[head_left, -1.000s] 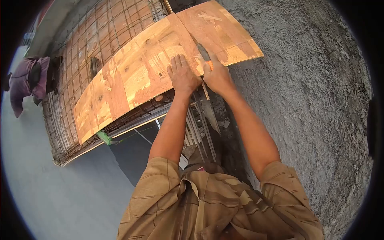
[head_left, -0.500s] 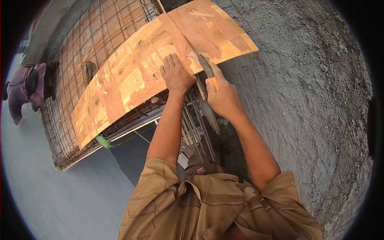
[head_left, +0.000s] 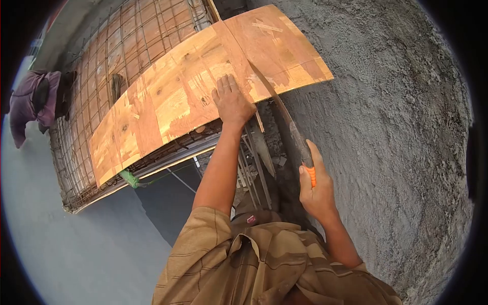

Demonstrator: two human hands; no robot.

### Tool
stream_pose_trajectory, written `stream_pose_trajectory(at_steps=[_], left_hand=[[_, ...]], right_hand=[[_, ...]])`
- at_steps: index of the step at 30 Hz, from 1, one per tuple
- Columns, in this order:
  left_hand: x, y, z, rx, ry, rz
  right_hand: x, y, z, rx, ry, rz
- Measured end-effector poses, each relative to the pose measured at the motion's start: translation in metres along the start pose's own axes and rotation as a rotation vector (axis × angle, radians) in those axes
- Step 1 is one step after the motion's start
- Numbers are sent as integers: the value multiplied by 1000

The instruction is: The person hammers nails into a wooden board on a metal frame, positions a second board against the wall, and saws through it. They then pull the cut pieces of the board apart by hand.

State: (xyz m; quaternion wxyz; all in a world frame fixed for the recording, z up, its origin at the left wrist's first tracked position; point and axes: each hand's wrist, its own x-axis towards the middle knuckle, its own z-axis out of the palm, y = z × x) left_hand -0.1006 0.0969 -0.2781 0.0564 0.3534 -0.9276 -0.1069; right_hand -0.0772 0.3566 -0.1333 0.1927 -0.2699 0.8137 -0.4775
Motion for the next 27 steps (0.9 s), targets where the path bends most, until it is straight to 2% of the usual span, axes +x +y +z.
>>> stream_pose_trajectory(at_steps=[2,3,4,5,7,8,9,10,11,13,14,17,18,20,21,23,25,27], left_hand=[[10,2,-1,11,-15,-8],[10,2,-9,1,-19,-22],[1,6,-10,-7,-61,-16],[-2,7,-5,-25,-27,-18],[5,-2,6,-63,32,1],[1,4,6,-55,-2,10],[0,8,-2,-46,-28,0],[3,4,-9,-24,-36,-6],[-1,5,-9,-16,-47,-18],[-10,-5,4,31,-43,6],[4,-3,6,46,8,16],[0,1,7,-19,-1,-2],[7,-3,6,-52,12,-9],[0,9,-4,-18,-56,-12],[-4,6,-1,-14,-68,-18],[1,1,-2,29,-64,-20],[-10,-1,5,28,-75,-7],[2,-3,6,38,-50,-3]], right_hand=[[31,-12,-6,63,-24,109],[78,-16,8,-26,-101,238],[128,15,42,-148,-94,200],[166,36,73,-138,20,66],[145,12,52,-77,-46,170],[115,2,39,-75,-89,240],[60,4,21,-88,-98,217],[3,2,3,-40,2,28],[-26,-1,-7,-29,70,-65],[-8,-13,-7,8,-15,113],[30,-14,-6,20,-46,154],[160,34,78,-188,-12,129],[152,29,70,-130,-11,121],[83,11,28,-63,-30,144],[18,8,8,-99,16,23],[-5,-3,-6,-71,36,-71],[9,-6,-4,38,-13,110],[113,28,39,-123,-30,109]])
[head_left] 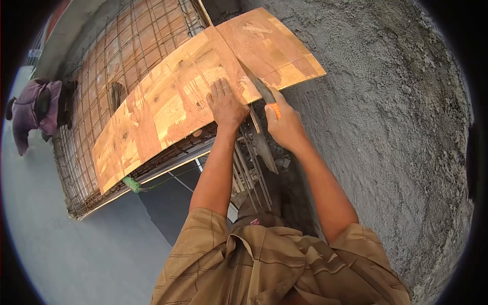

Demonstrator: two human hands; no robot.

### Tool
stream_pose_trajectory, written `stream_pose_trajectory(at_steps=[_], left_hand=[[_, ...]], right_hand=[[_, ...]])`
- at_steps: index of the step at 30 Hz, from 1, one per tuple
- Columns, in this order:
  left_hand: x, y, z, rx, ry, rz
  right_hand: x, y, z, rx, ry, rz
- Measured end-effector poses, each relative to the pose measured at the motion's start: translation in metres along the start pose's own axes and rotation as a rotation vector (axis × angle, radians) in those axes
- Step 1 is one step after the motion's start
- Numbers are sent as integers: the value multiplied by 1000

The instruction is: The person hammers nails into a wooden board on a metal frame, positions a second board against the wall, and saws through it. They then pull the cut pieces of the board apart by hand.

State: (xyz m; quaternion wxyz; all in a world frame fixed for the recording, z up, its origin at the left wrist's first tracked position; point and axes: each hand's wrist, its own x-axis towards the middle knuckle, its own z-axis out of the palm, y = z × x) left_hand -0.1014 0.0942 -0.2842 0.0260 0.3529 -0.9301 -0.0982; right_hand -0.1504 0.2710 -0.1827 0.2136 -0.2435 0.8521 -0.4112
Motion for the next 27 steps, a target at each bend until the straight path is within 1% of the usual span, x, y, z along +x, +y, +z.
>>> stream_pose_trajectory(at_steps=[3,4,6,8,9,10,12,14,16,17,19,20,21,22,23,24,25,26,27], left_hand=[[1,7,-15,-31,26,14],[2,7,-15,-48,37,18],[-7,1,-1,12,91,30],[0,-5,6,54,174,70],[-9,-7,9,14,153,61],[2,-2,0,-22,184,67],[3,-2,4,-71,189,51],[8,6,-5,-67,154,54],[-2,1,-5,-56,112,26],[2,0,-5,-38,115,26],[-13,1,1,-18,77,42],[-9,2,2,-21,100,32],[-3,1,0,-9,114,39],[-2,2,-3,-71,101,31],[-2,3,-8,-59,81,22],[0,2,-14,-47,58,25],[-1,6,-16,-53,30,23],[1,8,-14,-36,13,-2],[-6,6,-11,-36,12,-7]], right_hand=[[19,-20,5,-70,-85,83],[-25,-12,-9,84,-15,15],[-128,2,-40,96,58,-164],[-138,-21,-58,79,3,-57],[-128,-31,-61,125,-55,102],[-121,-27,-65,133,-31,71],[-123,-20,-66,141,-41,80],[-123,-18,-61,127,-37,107],[-121,-19,-53,97,-97,122],[-118,-18,-49,116,-67,39],[-139,-8,-51,157,24,-67],[-101,-8,-42,126,-19,-19],[-44,-12,-22,112,-52,43],[6,-10,2,56,-76,82],[41,-9,16,-8,-109,100],[27,-8,11,35,-94,106],[-9,-5,-1,59,-81,116],[-49,-4,-14,68,-77,113],[-107,-7,-37,184,-75,111]])
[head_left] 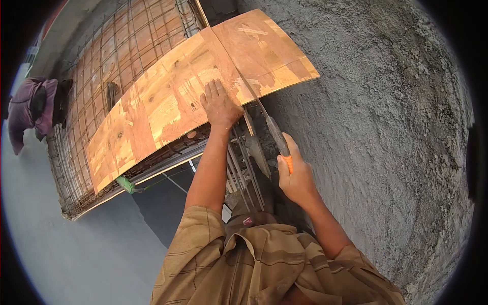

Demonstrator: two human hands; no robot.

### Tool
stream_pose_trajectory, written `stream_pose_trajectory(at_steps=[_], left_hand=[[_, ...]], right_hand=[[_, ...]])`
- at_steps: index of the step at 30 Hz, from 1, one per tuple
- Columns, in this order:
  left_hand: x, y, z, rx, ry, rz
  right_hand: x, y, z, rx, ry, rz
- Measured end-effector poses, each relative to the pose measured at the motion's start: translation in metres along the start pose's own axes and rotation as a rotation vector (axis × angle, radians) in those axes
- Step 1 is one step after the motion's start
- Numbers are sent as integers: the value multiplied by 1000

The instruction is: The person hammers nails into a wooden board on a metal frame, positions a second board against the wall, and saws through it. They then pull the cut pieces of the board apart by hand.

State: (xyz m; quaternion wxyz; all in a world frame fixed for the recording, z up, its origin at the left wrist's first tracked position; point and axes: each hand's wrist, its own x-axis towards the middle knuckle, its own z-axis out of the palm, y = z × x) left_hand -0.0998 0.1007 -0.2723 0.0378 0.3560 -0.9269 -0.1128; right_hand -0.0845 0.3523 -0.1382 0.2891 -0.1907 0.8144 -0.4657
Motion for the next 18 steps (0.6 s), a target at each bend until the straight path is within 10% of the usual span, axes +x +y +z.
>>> stream_pose_trajectory(at_steps=[3,7,14,18], left_hand=[[8,-7,12,5,53,19],[-1,3,-1,-17,32,-2],[-1,-9,7,36,100,27],[1,-3,16,44,116,46]], right_hand=[[-45,11,-7,-81,111,-199],[142,19,56,-160,116,-184],[-54,10,-9,-127,84,-255],[94,20,35,-105,55,-112]])
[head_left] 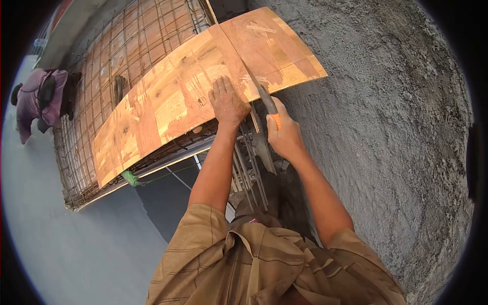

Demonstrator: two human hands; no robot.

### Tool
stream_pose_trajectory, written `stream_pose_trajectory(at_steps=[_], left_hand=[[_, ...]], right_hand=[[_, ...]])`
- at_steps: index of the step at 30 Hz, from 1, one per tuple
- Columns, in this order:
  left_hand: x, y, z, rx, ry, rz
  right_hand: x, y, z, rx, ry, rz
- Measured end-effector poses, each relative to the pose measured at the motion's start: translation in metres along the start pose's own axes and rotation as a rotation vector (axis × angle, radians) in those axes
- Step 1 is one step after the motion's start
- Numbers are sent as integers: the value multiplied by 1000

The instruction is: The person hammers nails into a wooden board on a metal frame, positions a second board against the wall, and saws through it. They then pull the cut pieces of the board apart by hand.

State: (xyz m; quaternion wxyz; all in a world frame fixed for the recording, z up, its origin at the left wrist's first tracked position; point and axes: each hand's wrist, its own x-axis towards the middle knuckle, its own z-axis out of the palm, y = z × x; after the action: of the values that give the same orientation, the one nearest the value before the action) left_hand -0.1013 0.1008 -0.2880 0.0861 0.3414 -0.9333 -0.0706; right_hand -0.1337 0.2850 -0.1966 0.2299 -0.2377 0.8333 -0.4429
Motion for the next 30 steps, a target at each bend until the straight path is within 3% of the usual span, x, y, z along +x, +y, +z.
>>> stream_pose_trajectory(at_steps=[3,5,8,9,10,11,14,15,18,20,24,27,29,30], left_hand=[[16,6,-15,-45,-49,-25],[7,4,-19,-49,-83,-41],[6,0,-16,-28,-85,-18],[7,2,-18,-45,-109,-31],[12,1,-19,-45,-77,-31],[16,-1,-14,-36,-54,-14],[7,-2,-16,-10,-61,-28],[7,4,-14,-22,-73,-37],[4,4,-19,21,-116,-35],[-7,0,-8,-7,-77,2],[-3,-7,-5,3,12,13],[1,1,-6,-38,-3,27],[5,-3,-9,-14,10,7],[3,-10,-10,-14,2,3]], right_hand=[[-19,0,-10,-15,19,-18],[-102,3,-29,-33,52,-91],[-143,4,-42,14,55,-146],[-138,6,-44,27,54,-123],[-98,-4,-35,57,-22,38],[-47,6,-13,38,16,-24],[3,-2,8,89,17,-33],[-32,1,-8,42,-27,22],[-170,17,-43,-45,48,-154],[-153,19,-39,122,31,-29],[14,21,28,48,50,-36],[-67,21,-3,57,53,-26],[-157,35,-27,2,91,-218],[-157,33,-23,27,71,-175]])
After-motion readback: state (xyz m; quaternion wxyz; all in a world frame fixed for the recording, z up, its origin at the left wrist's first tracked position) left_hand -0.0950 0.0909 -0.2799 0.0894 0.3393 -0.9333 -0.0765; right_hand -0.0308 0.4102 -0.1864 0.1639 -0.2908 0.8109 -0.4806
